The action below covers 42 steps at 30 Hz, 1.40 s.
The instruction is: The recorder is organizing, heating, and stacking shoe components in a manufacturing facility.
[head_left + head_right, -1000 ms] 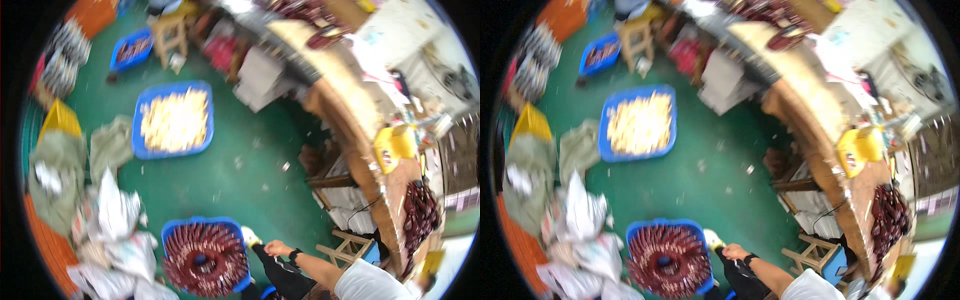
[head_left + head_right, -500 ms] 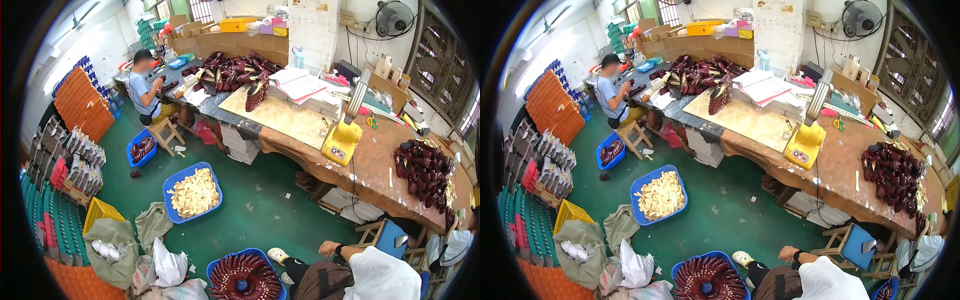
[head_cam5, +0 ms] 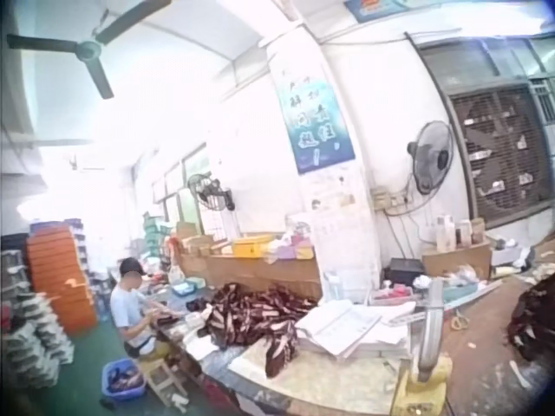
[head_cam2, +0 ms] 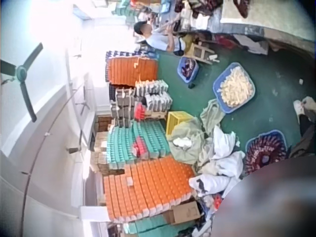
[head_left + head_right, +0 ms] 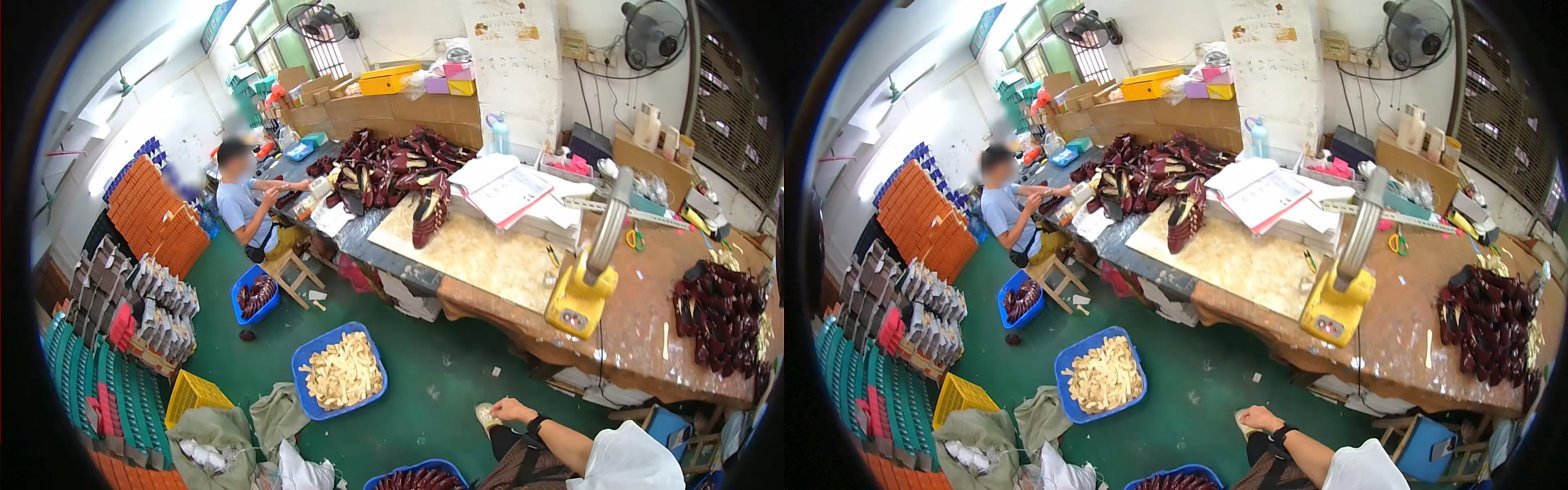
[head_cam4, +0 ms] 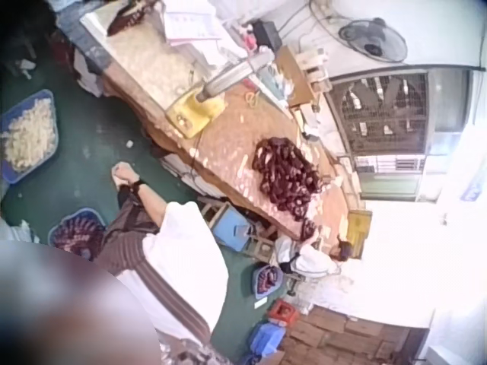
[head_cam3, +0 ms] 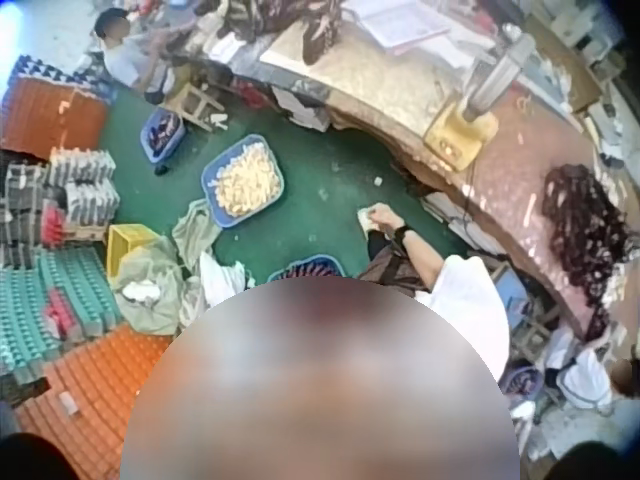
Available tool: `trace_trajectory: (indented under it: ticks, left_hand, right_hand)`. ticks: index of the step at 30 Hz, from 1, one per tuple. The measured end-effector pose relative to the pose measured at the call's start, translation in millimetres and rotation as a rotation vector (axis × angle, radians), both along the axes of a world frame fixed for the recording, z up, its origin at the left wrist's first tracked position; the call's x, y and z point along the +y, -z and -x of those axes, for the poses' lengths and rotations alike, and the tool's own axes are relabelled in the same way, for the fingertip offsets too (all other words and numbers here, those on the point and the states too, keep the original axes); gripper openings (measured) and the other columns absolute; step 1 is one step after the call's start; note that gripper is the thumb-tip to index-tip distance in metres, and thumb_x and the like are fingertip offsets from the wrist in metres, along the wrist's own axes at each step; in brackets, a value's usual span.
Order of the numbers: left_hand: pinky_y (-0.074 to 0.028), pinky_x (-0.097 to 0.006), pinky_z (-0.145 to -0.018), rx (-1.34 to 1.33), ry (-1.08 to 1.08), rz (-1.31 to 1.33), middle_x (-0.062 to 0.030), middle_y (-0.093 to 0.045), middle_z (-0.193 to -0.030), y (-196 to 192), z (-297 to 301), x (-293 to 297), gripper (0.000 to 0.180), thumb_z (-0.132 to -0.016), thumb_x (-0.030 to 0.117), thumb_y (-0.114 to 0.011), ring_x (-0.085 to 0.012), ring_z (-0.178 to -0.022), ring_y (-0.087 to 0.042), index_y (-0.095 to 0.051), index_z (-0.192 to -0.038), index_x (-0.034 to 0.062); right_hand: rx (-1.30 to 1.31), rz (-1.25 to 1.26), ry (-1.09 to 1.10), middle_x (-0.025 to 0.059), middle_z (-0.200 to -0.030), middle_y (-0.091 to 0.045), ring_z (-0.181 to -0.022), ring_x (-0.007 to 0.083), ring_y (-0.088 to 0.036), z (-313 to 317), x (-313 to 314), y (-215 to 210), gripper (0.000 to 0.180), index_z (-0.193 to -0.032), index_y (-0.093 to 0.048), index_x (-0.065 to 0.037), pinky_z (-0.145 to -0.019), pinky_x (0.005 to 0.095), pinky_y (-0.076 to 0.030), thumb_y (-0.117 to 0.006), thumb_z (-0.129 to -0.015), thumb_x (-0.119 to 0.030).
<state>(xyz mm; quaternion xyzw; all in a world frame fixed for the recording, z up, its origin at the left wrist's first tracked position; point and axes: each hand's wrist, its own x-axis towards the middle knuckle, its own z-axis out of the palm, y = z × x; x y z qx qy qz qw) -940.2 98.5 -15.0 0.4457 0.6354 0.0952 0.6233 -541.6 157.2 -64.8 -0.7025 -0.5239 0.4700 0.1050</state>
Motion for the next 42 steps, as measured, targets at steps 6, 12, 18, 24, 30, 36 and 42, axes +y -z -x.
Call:
trace_trajectory:
  ticks: [6,12,18,24,30,36,42]
  left_hand:
    - [-0.036,-0.029,-0.041,-0.097,-0.286,0.105,-0.0044,-0.059,-0.064,-32.0,-57.0,33.3,0.013,-0.081,0.02,-0.068,-0.0163,-0.045,-0.05,-0.064,-0.077,0.008]
    - [-0.034,-0.029,-0.035,-0.074,-0.345,0.217,-0.0028,-0.056,-0.059,-44.7,-65.3,129.4,0.015,-0.081,0.022,-0.069,-0.0142,-0.038,-0.045,-0.066,-0.077,0.0073]
    - [-0.04,-0.034,-0.046,0.179,-0.021,0.135,-0.01,-0.064,-0.07,56.0,4.3,268.3,0.031,-0.085,0.032,-0.061,-0.0198,-0.049,-0.052,-0.069,-0.085,0.0021]
    - [-0.048,-0.037,-0.064,0.456,0.448,0.053,-0.015,-0.067,-0.085,82.1,115.0,441.0,0.043,-0.086,0.042,-0.055,-0.0243,-0.071,-0.062,-0.067,-0.095,0.0011]
    - [-0.045,-0.026,-0.05,0.281,-0.153,-0.13,-0.0059,-0.064,-0.072,45.0,97.4,641.8,0.023,-0.084,0.022,-0.063,-0.0142,-0.06,-0.06,-0.068,-0.087,-0.0008]
    - [-0.051,-0.026,-0.06,0.24,0.072,-0.227,-0.0025,-0.068,-0.09,14.8,35.7,746.1,0.029,-0.091,0.028,-0.058,-0.0145,-0.078,-0.065,-0.068,-0.107,0.0063]
    - [-0.051,-0.029,-0.072,0.142,0.373,0.089,-0.0021,-0.065,-0.101,-11.9,-51.8,790.6,0.034,-0.09,0.03,-0.061,-0.0163,-0.093,-0.062,-0.063,-0.116,0.0073]
  right_hand:
    - [0.13,-0.217,0.026,0.0134,-0.09,-0.069,-0.086,0.0292,-0.067,-37.7,159.7,-63.3,0.023,-0.095,-0.07,-0.009,-0.079,0.0357,-0.052,-0.062,-0.08,-0.024]
    - [0.62,0.051,0.482,0.0071,-0.104,-0.065,-0.094,0.0154,-0.062,-60.5,287.1,-108.9,0.034,-0.116,-0.059,-0.003,-0.077,0.0316,-0.052,-0.059,-0.09,-0.026]
    - [0.866,0.09,0.742,0.0142,-0.126,-0.052,-0.115,0.0279,-0.052,-83.5,420.9,-98.2,0.056,-0.127,-0.047,-0.003,-0.088,0.0419,-0.049,-0.06,-0.089,-0.041]
    - [0.974,-0.018,0.99,0.0232,-0.147,-0.019,-0.136,0.0389,-0.023,-90.9,558.2,-119.8,0.087,-0.142,-0.021,-0.002,-0.098,0.0569,-0.038,-0.067,-0.082,-0.046]
    - [0.917,0.01,1.166,0.0222,-0.15,-0.016,-0.137,0.0447,-0.013,-92.0,639.8,-100.6,0.091,-0.144,-0.009,-0.003,-0.098,0.0652,-0.031,-0.068,-0.081,-0.033]
    - [0.778,-0.012,1.3,0.0168,-0.138,-0.039,-0.122,0.0388,-0.043,-89.5,675.9,-62.0,0.073,-0.14,-0.02,-0.006,-0.093,0.0629,-0.04,-0.06,-0.08,-0.01]
    - [0.578,-0.322,1.341,0.0166,-0.112,-0.062,-0.105,0.0263,-0.058,-91.4,638.1,-35.3,0.047,-0.123,-0.05,0.0,-0.09,0.0305,-0.044,-0.048,-0.076,0.004]
